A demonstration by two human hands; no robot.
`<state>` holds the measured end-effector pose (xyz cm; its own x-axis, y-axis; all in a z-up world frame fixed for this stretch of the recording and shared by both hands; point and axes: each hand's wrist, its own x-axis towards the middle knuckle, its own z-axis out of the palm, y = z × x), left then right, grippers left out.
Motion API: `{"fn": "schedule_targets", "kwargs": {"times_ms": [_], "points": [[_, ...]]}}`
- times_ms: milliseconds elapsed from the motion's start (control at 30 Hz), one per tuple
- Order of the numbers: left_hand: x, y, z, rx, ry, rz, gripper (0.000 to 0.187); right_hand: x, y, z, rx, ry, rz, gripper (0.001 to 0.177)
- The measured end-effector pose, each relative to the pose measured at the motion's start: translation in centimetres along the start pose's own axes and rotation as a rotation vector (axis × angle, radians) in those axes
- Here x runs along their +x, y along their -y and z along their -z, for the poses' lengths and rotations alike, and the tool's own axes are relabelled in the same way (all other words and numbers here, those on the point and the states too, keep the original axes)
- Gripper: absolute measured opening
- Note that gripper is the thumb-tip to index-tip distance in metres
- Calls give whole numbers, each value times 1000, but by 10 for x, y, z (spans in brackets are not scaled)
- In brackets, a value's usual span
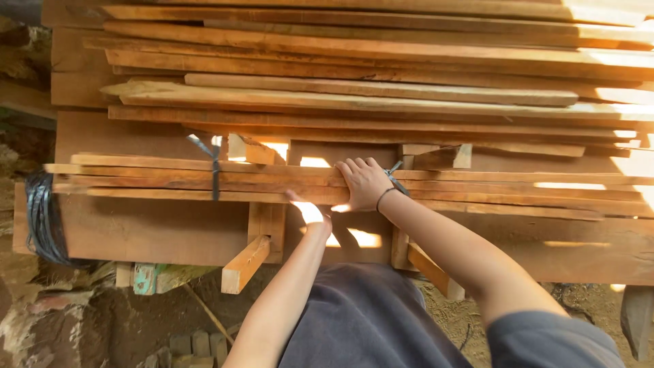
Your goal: Organizing and bundling wooden slats using cable ties on a wooden jig.
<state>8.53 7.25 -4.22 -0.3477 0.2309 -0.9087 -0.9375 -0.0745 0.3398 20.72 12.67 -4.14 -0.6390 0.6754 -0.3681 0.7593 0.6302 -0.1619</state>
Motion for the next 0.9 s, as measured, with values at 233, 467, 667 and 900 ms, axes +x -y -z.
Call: {"fn": "schedule_targets", "kwargs": {"times_ms": [233, 467, 667, 900], "points": [[-45, -26, -38, 440, -30, 216, 107, 7, -13, -19, 48, -6, 145, 111], [-45, -28, -25, 427, 28, 220, 115, 6, -13, -30, 40, -68, 112, 112], [11, -48, 16, 307, 77, 205, 113, 11, -52, -2, 618, 90, -110, 76], [47, -50, 8, 177, 101, 113, 106, 21, -105, -47, 892, 263, -675, 83]]}}
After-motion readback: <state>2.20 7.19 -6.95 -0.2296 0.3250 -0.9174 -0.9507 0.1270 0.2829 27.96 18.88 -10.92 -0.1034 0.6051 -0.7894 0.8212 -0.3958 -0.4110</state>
